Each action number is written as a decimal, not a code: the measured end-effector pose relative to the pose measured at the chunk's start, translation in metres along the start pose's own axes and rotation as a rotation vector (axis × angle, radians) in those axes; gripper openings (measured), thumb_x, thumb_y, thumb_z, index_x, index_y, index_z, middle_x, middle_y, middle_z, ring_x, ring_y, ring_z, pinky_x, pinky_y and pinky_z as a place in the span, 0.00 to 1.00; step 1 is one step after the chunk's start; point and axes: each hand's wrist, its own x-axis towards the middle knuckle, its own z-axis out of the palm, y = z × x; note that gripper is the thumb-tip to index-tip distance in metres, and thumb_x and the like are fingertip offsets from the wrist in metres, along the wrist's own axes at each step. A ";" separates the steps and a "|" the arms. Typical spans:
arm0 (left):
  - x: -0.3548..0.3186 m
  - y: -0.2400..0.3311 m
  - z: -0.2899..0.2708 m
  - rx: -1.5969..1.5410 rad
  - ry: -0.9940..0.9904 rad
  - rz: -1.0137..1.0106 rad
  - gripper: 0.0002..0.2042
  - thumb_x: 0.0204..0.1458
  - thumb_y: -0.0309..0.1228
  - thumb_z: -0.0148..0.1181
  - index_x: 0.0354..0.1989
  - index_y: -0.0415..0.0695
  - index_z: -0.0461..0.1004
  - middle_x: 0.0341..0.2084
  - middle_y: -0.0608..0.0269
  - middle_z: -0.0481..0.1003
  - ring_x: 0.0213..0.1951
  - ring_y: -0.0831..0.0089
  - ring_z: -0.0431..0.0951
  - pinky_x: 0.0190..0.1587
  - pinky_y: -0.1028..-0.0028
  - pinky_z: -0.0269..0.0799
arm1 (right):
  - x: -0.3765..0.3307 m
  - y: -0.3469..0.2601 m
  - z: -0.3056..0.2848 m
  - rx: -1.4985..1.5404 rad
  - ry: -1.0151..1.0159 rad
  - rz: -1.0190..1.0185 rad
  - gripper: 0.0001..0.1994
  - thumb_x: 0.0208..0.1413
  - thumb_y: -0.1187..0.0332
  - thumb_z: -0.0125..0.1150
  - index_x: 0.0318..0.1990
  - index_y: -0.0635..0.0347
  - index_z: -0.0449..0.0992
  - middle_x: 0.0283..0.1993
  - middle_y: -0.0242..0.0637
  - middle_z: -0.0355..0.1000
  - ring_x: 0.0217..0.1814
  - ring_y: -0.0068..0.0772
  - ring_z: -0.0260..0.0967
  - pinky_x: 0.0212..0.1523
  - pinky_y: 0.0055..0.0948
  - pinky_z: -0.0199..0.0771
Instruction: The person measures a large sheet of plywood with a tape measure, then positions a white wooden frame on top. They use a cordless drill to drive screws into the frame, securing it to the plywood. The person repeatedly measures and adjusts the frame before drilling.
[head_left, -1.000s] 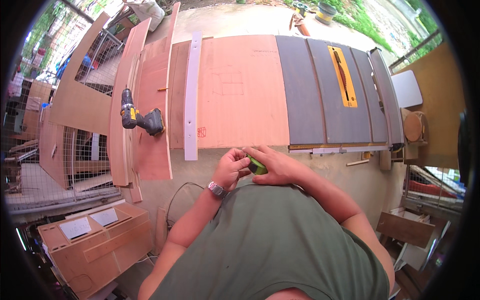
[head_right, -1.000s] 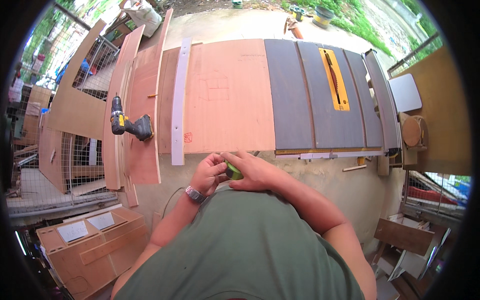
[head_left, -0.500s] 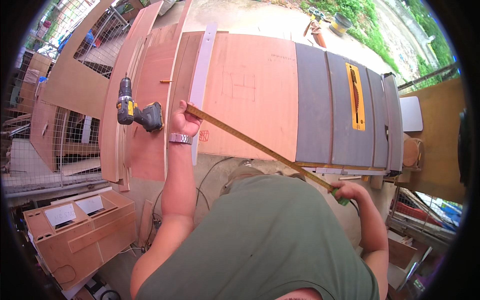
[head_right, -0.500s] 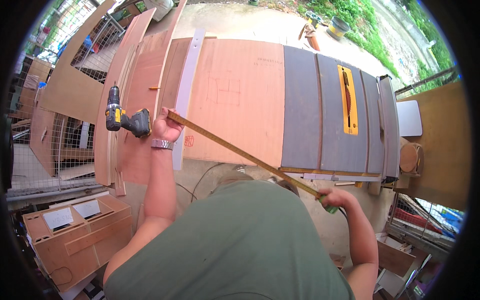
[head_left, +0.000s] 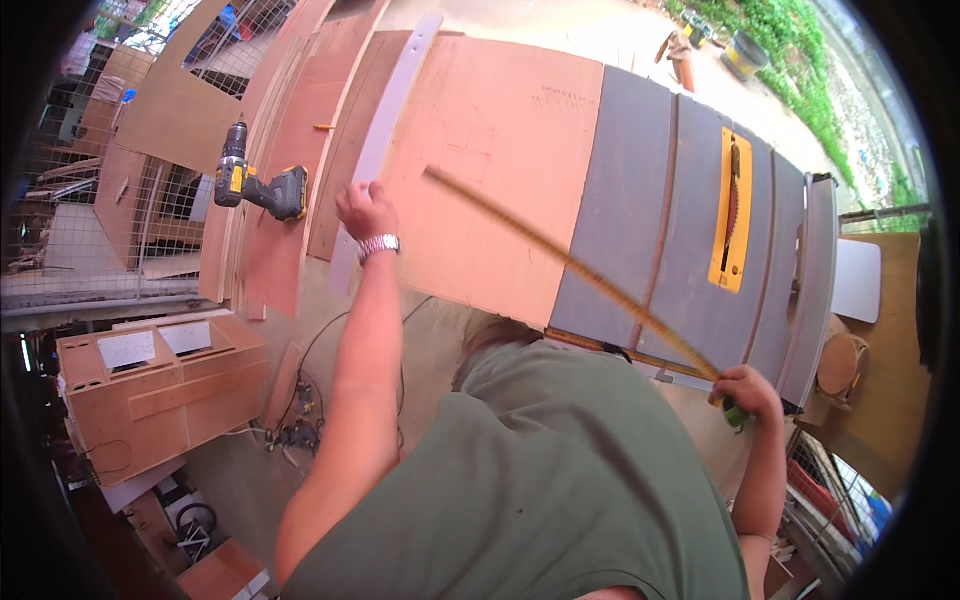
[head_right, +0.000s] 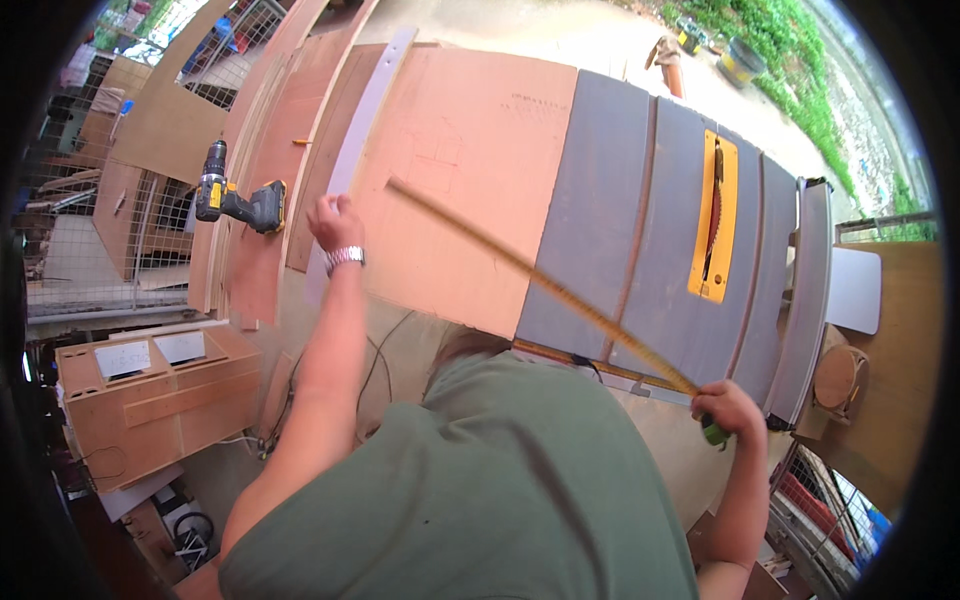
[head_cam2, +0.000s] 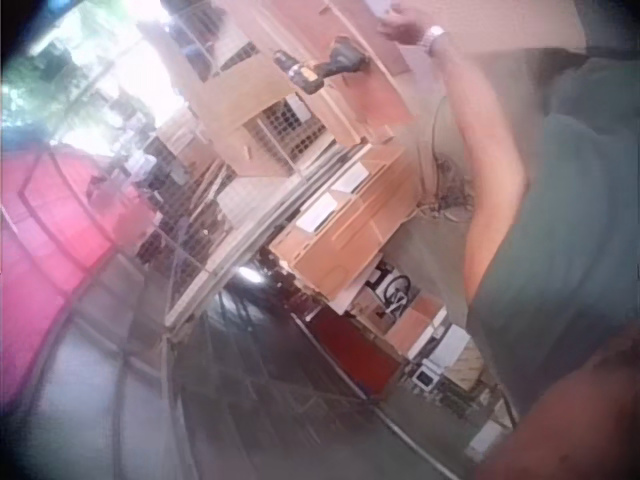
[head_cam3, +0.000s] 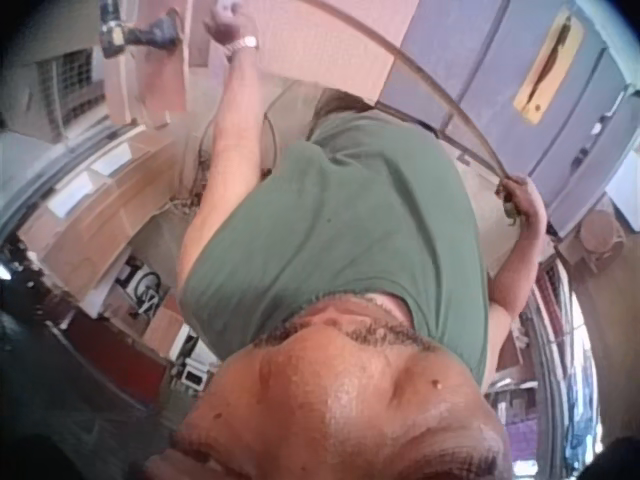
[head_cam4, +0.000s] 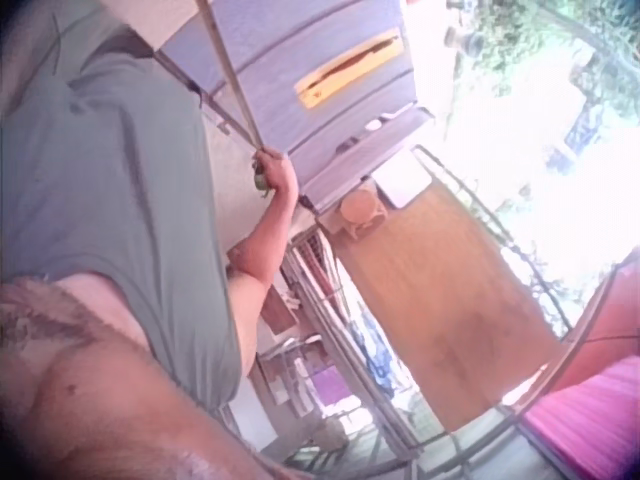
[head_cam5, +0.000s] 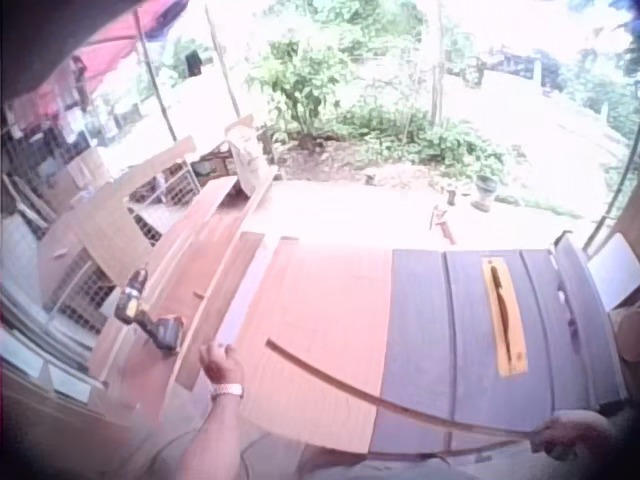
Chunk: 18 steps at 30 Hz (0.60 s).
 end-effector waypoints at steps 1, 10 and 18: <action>0.003 0.001 0.000 0.222 0.094 0.133 0.14 0.54 0.40 0.65 0.40 0.44 0.76 0.45 0.56 0.75 0.44 0.55 0.78 0.42 0.58 0.77 | -0.001 0.009 -0.011 0.021 0.035 -0.031 0.12 0.54 0.65 0.61 0.31 0.67 0.82 0.23 0.32 0.72 0.28 0.24 0.68 0.32 0.31 0.68; 0.033 -0.010 0.007 0.350 -0.070 0.207 0.13 0.51 0.41 0.65 0.42 0.49 0.81 0.46 0.56 0.76 0.46 0.54 0.79 0.46 0.56 0.77 | 0.015 0.054 -0.015 0.212 0.094 -0.002 0.10 0.57 0.69 0.57 0.30 0.64 0.81 0.25 0.27 0.70 0.28 0.21 0.65 0.33 0.26 0.65; 0.041 -0.033 0.015 0.255 0.008 0.320 0.07 0.51 0.37 0.63 0.34 0.49 0.81 0.42 0.61 0.76 0.42 0.57 0.79 0.41 0.55 0.77 | 0.031 0.056 -0.020 0.235 0.134 -0.012 0.10 0.59 0.69 0.57 0.30 0.64 0.80 0.23 0.25 0.67 0.26 0.20 0.63 0.30 0.27 0.64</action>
